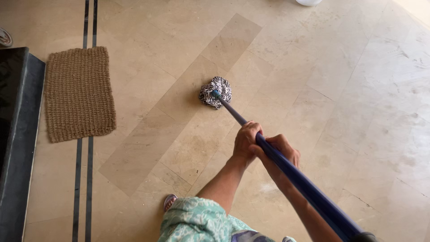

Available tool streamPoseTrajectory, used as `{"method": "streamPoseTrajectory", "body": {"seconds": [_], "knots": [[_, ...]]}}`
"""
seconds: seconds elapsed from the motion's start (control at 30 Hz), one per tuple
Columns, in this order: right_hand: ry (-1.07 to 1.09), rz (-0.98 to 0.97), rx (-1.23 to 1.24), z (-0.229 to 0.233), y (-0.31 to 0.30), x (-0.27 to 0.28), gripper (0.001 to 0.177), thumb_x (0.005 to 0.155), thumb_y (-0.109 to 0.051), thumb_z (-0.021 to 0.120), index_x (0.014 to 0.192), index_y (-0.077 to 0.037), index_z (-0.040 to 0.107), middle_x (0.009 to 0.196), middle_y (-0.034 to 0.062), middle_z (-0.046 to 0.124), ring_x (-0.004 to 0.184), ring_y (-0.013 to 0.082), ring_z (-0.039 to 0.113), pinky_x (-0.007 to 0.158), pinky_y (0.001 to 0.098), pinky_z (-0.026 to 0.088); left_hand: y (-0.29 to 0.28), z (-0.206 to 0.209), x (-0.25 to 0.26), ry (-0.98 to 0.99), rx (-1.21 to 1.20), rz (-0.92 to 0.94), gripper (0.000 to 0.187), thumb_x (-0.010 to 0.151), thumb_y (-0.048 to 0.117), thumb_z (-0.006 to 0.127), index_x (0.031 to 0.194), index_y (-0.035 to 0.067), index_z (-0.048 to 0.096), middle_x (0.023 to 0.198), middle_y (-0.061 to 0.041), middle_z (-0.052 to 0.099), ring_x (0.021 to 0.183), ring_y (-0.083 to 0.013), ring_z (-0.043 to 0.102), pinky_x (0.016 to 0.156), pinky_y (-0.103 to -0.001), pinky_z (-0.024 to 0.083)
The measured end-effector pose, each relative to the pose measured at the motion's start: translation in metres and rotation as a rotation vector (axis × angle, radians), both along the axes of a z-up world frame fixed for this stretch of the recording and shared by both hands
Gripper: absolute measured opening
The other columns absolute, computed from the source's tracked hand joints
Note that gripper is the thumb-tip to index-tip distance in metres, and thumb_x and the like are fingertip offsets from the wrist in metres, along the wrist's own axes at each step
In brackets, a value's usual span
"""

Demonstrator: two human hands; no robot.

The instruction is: The person mops a tiled floor using a string mop, moving around a parked car, a doormat, and several potted plants.

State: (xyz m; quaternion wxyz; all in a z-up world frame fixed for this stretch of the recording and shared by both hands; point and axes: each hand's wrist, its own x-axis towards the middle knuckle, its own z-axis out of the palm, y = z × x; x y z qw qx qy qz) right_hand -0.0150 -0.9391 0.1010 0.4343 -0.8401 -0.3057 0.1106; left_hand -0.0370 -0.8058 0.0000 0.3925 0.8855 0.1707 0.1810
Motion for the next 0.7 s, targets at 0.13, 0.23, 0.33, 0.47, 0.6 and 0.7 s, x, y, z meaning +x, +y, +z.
{"method": "streamPoseTrajectory", "body": {"seconds": [0.13,0.23,0.33,0.47,0.6,0.7], "knots": [[-0.345,0.52,0.032,0.009,-0.028,0.008,0.038,0.078,-0.013,0.084,0.113,-0.006,0.072,0.088,0.0116,0.078,0.07,0.0172,0.072,0.058,0.0294,0.056,0.02,0.002,-0.001,0.434,0.102,-0.362,0.006,0.091,0.013,0.066,0.094,0.011,0.069,0.1,-0.01,0.071,0.105,-0.0293,0.071,0.093,-0.042,0.056],[-0.36,0.298,0.17,0.001,-0.025,-0.001,0.035,0.08,-0.02,0.086,0.109,-0.01,0.07,0.087,0.0104,0.076,0.072,0.0158,0.074,0.06,0.0288,0.057,0.003,0.003,0.005,0.142,0.007,-0.242,0.027,0.076,0.015,0.076,0.1,0.009,0.065,0.104,-0.012,0.069,0.107,-0.0318,0.066,0.093,-0.043,0.052],[-0.163,0.059,0.21,-0.005,-0.017,-0.012,0.027,0.086,-0.022,0.085,0.105,-0.01,0.071,0.074,0.0053,0.075,0.064,0.012,0.073,0.058,0.0266,0.057,-0.005,0.005,-0.002,0.068,-0.051,-0.062,0.014,0.084,0.014,0.074,0.094,0.011,0.065,0.102,-0.009,0.071,0.109,-0.0284,0.068,0.097,-0.041,0.054],[-0.106,0.068,0.016,-0.007,-0.025,-0.027,0.03,0.081,-0.022,0.086,0.098,-0.004,0.069,0.059,0.0082,0.069,0.05,0.0135,0.065,0.047,0.0278,0.047,0.002,0.031,-0.012,0.412,0.305,-0.362,0.007,0.081,0.017,0.075,0.085,0.017,0.07,0.1,-0.004,0.073,0.101,-0.0238,0.071,0.108,-0.05,0.042],[-0.004,0.047,0.125,-0.015,-0.033,-0.042,0.024,0.09,-0.021,0.078,0.101,-0.003,0.065,0.068,0.0083,0.072,0.06,0.0112,0.069,0.054,0.0245,0.051,-0.008,0.053,-0.025,0.473,0.309,-0.356,0.011,0.078,0.02,0.077,0.086,0.016,0.071,0.097,-0.006,0.075,0.098,-0.0249,0.072,0.091,-0.041,0.056],[0.133,0.042,0.132,-0.018,-0.036,-0.05,0.024,0.091,-0.021,0.074,0.102,-0.003,0.063,0.077,0.0098,0.075,0.068,0.0118,0.074,0.055,0.0259,0.057,-0.013,0.055,-0.034,0.506,0.282,-0.326,0.008,0.082,0.023,0.075,0.084,0.016,0.073,0.095,-0.008,0.076,0.094,-0.0253,0.074,0.084,-0.04,0.06]]}}
